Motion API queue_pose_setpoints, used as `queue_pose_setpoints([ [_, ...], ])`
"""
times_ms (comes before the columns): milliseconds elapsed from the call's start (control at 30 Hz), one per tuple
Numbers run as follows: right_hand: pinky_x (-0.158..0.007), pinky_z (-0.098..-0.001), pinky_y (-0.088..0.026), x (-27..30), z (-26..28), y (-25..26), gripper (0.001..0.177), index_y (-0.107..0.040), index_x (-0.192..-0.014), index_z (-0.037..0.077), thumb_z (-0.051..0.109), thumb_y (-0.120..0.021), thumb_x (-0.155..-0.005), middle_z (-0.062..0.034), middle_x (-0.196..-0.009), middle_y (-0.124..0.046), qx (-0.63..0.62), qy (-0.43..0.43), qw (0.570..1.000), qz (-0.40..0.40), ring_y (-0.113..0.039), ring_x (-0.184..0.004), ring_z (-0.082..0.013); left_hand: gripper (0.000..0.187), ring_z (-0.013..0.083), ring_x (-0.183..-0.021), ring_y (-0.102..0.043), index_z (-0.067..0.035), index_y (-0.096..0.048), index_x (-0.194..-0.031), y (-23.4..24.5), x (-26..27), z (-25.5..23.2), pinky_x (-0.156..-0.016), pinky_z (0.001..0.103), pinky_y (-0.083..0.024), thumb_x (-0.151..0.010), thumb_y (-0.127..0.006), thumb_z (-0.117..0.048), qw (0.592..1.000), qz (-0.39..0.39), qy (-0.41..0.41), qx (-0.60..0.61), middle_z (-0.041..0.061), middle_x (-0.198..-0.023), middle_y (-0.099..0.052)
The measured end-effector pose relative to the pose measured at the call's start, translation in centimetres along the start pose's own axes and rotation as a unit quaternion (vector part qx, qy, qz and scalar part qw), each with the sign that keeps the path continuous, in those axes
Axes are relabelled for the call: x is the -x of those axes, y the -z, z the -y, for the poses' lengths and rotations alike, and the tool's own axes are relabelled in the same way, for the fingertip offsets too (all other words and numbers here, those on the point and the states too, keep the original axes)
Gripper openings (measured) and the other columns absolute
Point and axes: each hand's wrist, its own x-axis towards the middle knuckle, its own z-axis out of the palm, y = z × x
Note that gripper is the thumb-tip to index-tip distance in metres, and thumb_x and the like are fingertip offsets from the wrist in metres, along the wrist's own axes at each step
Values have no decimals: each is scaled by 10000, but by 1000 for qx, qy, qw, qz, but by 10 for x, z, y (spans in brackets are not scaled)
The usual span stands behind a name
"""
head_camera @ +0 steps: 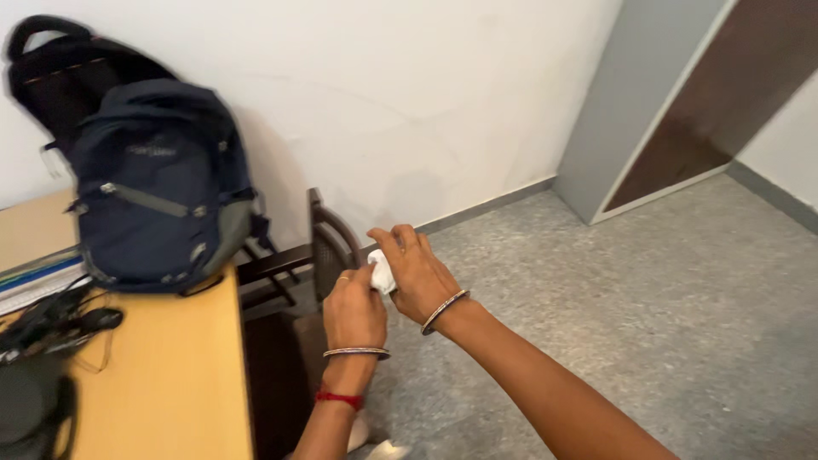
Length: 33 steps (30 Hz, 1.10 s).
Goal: The person wipes the granite floor with a white cloth, moving it in circular and back-and-forth motions across the surface. They occasionally fold the cloth and continue wiping different sections of the room.
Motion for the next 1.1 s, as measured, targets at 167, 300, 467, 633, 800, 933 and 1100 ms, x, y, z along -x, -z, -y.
queue_pose_setpoints([
  [167,-874,-470,-561,10,-94,56,602,-558,-1245,80,-97,-694,-686,-200,-1248,-513,24,-24,999,-19,-578,-1137,-430,275,413,-868,-673,-115,-747,-1125,-78,-30,-46,-754,517,-547,-863,-679,-62,999,-26,24,-6,190,-1033,-662],
  [300,-783,-497,-544,22,-159,92,354,-616,-1153,105,48,-738,-825,-181,-1074,-642,26,-86,996,-7,-652,-979,-409,226,398,-869,-676,-155,-764,-1081,-132,-49,-73,-772,508,-546,-868,-720,-96,998,-23,55,2,163,-990,-641],
  [467,-742,-523,-530,32,-235,123,274,-578,-1120,70,111,-723,-891,-195,-928,-711,38,-137,990,5,-672,-899,-430,231,414,-892,-664,-124,-748,-1036,-174,-69,-100,-762,519,-534,-825,-710,-40,999,-22,36,-8,178,-1024,-626],
  [633,-770,-490,-543,36,-287,145,189,-667,-971,77,135,-772,-825,-150,-952,-695,78,-155,985,3,-663,-909,-388,160,411,-883,-664,-150,-761,-961,-217,-88,-129,-759,516,-533,-835,-720,-59,998,24,55,-14,167,-1000,-641],
  [800,-791,-449,-547,32,-326,166,239,-753,-873,96,161,-850,-665,-94,-953,-671,114,-139,983,-48,-620,-960,-358,161,389,-916,-673,-147,-751,-941,-254,-107,-150,-766,510,-532,-841,-690,-37,998,43,39,0,139,-952,-680],
  [933,-817,-445,-553,19,-359,174,184,-727,-969,97,140,-803,-807,-105,-989,-687,88,-197,975,-42,-674,-959,-331,201,369,-977,-649,-134,-736,-974,-281,-128,-167,-803,487,-515,-823,-684,-11,1000,5,-8,-23,121,-975,-686],
  [1100,-830,-440,-554,-13,-406,179,136,-735,-1006,107,159,-736,-881,-117,-1000,-740,66,-229,971,-10,-703,-960,-333,304,333,-1002,-628,-199,-770,-947,-332,-167,-169,-852,481,-488,-738,-708,13,995,35,9,-92,89,-1004,-691],
])
